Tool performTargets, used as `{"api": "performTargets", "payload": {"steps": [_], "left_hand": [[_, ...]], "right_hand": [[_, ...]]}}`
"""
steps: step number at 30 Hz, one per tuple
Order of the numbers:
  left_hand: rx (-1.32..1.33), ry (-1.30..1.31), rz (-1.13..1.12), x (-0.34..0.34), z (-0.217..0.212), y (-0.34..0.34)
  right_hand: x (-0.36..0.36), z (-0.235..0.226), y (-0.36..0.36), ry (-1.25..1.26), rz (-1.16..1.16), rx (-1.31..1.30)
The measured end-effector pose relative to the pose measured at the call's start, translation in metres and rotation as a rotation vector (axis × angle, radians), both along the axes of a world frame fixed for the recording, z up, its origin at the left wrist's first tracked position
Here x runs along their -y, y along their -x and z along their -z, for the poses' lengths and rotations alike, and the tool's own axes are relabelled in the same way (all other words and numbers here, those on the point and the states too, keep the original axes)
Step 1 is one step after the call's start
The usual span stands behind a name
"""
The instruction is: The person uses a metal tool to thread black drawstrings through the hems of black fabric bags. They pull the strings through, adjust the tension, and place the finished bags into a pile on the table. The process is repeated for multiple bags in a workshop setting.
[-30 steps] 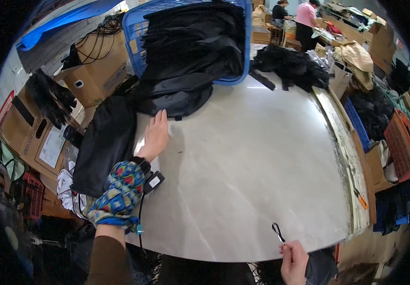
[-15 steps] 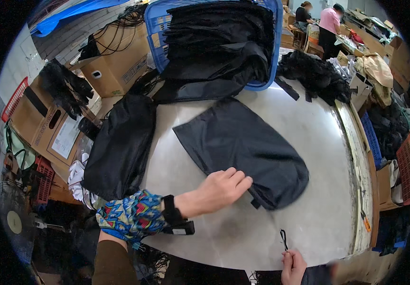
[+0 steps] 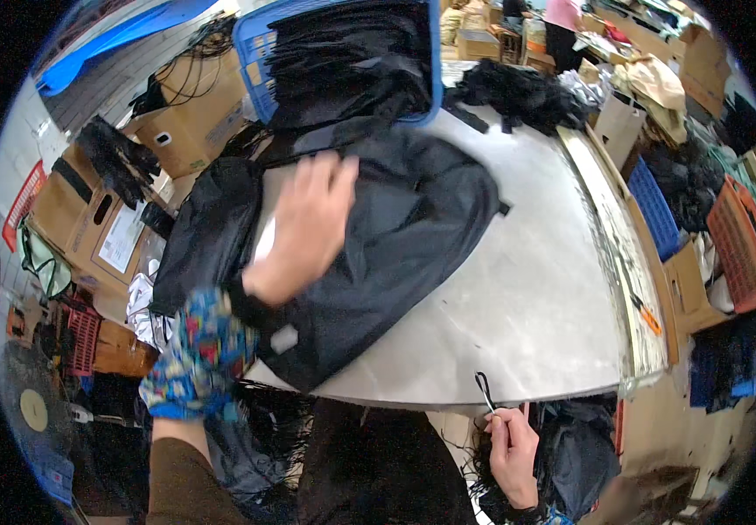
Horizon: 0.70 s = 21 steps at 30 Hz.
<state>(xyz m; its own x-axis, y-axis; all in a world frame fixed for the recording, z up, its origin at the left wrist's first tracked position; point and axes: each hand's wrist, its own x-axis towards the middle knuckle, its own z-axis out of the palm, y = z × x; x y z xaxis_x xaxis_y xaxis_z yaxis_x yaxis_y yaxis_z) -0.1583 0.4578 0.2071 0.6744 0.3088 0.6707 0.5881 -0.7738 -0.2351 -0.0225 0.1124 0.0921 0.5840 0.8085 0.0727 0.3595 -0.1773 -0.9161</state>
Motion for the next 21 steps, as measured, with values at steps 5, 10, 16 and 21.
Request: {"api": "performTargets", "payload": {"steps": [5,10,16,21], "left_hand": [[-0.375,0.651,-0.099,0.102,0.11,0.054],[-0.059,0.858,0.268,0.082,0.108,0.056],[0.65,1.31,-0.225,0.137,0.083,0.118],[0.529,0.865,-0.142,0.154,0.128,0.114]], "right_hand": [[0.022,0.005,0.001,0.012,-0.066,-0.024],[-0.03,-0.016,0.03,-0.25,-0.295,0.407],[-0.068,-0.001,0.031,-0.204,-0.201,0.555],[-0.061,0.001,0.031,-0.143,-0.181,0.512]]}}
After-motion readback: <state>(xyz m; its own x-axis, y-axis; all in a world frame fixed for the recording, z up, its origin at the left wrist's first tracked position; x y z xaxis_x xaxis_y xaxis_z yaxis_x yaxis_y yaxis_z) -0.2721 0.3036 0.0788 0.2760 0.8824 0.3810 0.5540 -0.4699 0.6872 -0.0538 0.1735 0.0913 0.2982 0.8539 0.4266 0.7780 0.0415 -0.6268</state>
